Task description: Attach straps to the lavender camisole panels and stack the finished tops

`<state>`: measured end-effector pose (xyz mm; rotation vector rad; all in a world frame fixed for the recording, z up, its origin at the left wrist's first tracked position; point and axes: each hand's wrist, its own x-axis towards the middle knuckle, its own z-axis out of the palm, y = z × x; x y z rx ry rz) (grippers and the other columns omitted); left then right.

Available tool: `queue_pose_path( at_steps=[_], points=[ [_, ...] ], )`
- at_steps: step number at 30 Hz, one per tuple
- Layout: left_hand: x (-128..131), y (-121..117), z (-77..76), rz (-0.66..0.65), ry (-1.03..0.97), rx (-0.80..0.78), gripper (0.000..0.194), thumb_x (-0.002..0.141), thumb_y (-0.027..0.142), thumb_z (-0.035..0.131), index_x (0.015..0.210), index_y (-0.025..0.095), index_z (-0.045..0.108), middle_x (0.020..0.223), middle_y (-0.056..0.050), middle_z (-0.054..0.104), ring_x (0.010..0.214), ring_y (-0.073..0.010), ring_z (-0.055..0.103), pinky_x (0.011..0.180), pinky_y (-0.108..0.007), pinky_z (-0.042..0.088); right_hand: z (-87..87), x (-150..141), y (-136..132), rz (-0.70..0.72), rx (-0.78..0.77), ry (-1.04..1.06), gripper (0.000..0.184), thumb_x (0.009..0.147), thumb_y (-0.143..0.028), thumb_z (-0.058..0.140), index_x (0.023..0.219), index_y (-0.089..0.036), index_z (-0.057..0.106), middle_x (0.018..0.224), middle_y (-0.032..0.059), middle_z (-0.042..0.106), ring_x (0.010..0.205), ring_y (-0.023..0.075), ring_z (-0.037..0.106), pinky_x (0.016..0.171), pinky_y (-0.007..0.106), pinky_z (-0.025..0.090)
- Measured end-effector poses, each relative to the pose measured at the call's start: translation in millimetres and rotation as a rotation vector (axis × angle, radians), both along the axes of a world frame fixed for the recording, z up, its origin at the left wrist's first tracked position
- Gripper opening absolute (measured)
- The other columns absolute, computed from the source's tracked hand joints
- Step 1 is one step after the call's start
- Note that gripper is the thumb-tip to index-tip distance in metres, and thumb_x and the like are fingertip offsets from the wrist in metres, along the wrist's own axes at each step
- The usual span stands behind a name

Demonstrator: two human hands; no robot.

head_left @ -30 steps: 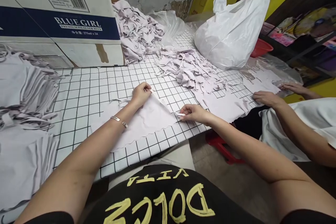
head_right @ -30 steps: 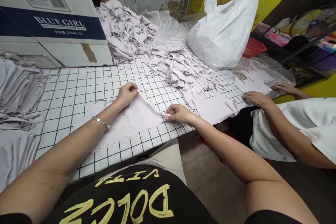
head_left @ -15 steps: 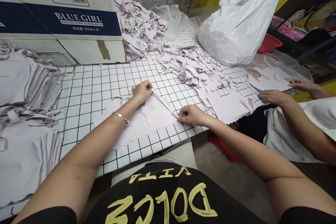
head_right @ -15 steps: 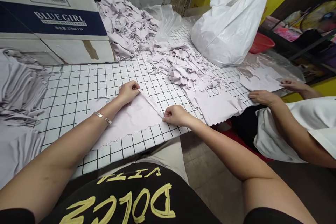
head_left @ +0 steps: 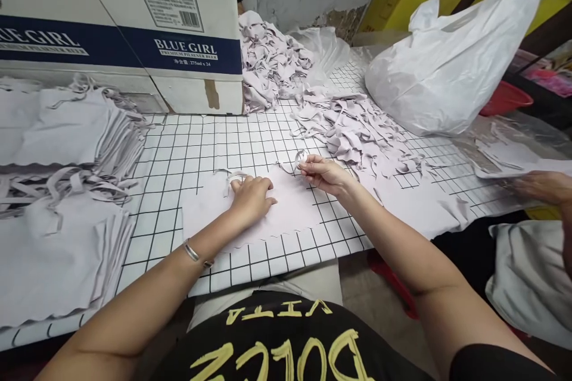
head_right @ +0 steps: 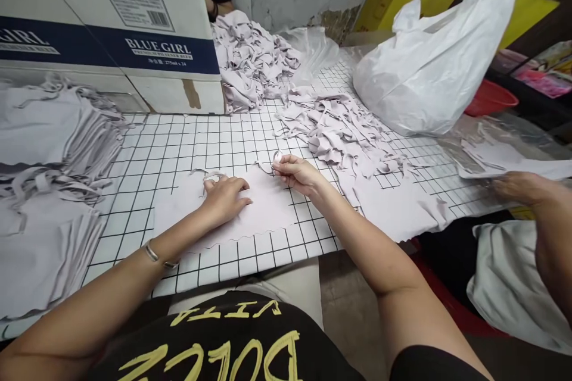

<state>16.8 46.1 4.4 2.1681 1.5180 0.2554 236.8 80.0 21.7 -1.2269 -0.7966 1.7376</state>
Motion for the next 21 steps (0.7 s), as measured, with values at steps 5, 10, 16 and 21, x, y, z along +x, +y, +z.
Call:
queue_pose_path(
  at_steps=[5,10,16,21],
  points=[
    [0,4,0.9,0.038,-0.073,-0.047,0.012,0.084,0.034,0.065,0.086,0.023,0.070,0.093,-0.004,0.069,0.103,-0.0288,0.051,0.088,-0.049,0.025,-13.5,-16,-8,0.006,0.160,-0.144,0.038,0.054,-0.024,0.087,0.084,-0.017,0.063,0.067,-0.0007,0.065,0.063,0.0115,0.060,0.058,0.024,0.047],
    [-2,1,-3.5,0.072,-0.164,-0.058,0.015,0.083,0.037,0.066,0.083,0.025,0.073,0.095,-0.003,0.068,0.105,-0.0279,0.051,0.088,-0.047,0.025,-26.7,-29,-16,0.094,0.384,-0.345,0.026,0.062,-0.032,0.080,0.073,-0.017,0.061,0.071,-0.0022,0.060,0.064,0.0097,0.053,0.063,0.026,0.044],
    [-1,0,-3.2,0.068,-0.229,-0.055,0.014,0.081,0.035,0.069,0.075,0.023,0.072,0.092,-0.003,0.069,0.100,-0.0262,0.050,0.088,-0.046,0.023,-25.6,-37,-21,0.301,0.395,-0.506,0.025,0.070,-0.038,0.069,0.076,-0.019,0.054,0.069,-0.0027,0.055,0.063,0.0114,0.050,0.059,0.026,0.039],
    [-2,1,-4.3,0.075,-0.232,-0.034,0.015,0.080,0.033,0.070,0.071,0.021,0.069,0.089,-0.003,0.069,0.098,-0.0252,0.050,0.087,-0.045,0.023,-23.5,-36,-22,0.382,0.439,-0.562,0.021,0.073,-0.036,0.065,0.074,-0.018,0.053,0.069,-0.0030,0.052,0.062,0.0106,0.046,0.062,0.026,0.038]
  ],
)
